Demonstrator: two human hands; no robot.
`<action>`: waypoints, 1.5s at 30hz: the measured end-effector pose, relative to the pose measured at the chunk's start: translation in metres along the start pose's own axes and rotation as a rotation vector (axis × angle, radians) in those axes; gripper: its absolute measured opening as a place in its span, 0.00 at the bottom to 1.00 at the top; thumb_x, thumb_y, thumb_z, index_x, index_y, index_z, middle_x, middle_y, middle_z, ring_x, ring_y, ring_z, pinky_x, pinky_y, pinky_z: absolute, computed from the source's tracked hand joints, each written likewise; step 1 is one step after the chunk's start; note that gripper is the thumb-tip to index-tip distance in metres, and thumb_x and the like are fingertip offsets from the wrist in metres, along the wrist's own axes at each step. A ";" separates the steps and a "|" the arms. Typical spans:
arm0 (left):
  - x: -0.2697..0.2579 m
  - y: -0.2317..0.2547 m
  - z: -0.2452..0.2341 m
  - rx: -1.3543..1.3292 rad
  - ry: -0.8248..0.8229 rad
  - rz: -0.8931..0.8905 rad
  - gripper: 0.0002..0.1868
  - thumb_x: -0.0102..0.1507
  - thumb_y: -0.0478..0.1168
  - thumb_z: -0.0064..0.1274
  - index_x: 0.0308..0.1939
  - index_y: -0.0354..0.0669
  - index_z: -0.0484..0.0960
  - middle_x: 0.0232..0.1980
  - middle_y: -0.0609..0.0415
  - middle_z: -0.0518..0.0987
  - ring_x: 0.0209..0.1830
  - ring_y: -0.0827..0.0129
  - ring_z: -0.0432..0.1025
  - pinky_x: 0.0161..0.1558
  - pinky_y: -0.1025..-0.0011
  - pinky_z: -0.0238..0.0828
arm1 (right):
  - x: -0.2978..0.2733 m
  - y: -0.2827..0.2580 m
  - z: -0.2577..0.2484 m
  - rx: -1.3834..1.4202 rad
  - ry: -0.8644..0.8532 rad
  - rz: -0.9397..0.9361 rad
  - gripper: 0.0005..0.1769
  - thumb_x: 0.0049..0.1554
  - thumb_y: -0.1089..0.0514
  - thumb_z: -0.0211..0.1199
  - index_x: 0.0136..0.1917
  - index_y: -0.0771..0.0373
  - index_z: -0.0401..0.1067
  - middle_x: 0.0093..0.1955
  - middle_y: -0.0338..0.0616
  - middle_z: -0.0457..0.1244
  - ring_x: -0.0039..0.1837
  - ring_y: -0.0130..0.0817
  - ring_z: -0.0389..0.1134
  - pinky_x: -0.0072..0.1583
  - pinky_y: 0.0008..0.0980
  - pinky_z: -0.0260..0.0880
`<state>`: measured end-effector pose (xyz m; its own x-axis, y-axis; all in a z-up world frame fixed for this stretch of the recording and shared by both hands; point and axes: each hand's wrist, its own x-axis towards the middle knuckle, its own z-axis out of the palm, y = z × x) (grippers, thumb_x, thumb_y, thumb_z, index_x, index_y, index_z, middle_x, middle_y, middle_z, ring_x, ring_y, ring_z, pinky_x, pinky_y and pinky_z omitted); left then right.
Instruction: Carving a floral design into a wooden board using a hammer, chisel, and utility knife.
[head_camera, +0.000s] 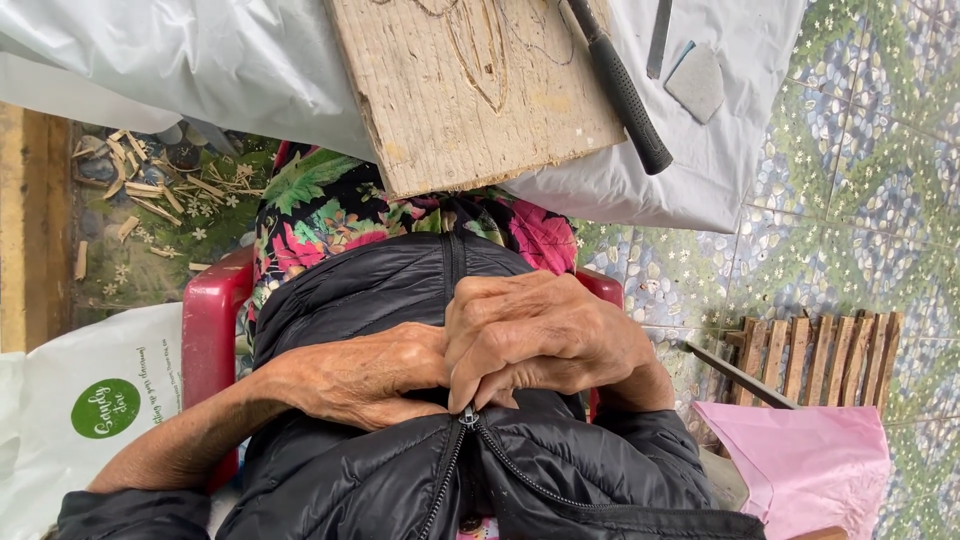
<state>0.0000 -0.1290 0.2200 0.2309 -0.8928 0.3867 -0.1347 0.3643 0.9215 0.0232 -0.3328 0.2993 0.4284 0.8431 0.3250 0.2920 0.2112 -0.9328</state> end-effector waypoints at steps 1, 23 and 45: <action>0.000 0.001 -0.001 0.002 -0.001 -0.001 0.23 0.75 0.47 0.31 0.62 0.35 0.75 0.60 0.44 0.80 0.60 0.51 0.74 0.62 0.59 0.68 | -0.002 -0.001 0.000 -0.001 0.000 -0.002 0.15 0.70 0.57 0.46 0.52 0.68 0.71 0.46 0.48 0.65 0.46 0.45 0.66 0.55 0.41 0.68; 0.005 -0.009 0.026 -0.035 0.164 0.065 0.18 0.76 0.41 0.31 0.63 0.34 0.70 0.64 0.44 0.74 0.65 0.54 0.70 0.66 0.61 0.67 | -0.023 -0.006 0.024 -0.806 0.236 -0.259 0.17 0.71 0.57 0.42 0.55 0.61 0.73 0.51 0.50 0.67 0.49 0.41 0.68 0.54 0.46 0.82; 0.014 0.008 0.008 0.413 0.349 0.374 0.23 0.76 0.38 0.21 0.36 0.35 0.72 0.33 0.50 0.67 0.30 0.57 0.62 0.34 0.62 0.56 | -0.010 0.007 0.048 -0.943 0.543 -0.588 0.05 0.58 0.62 0.64 0.48 0.56 0.71 0.40 0.40 0.66 0.39 0.30 0.67 0.48 0.35 0.82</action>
<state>-0.0060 -0.1407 0.2322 0.3860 -0.5621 0.7315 -0.6095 0.4398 0.6596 -0.0204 -0.3159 0.2819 0.2570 0.3786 0.8891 0.9655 -0.1395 -0.2197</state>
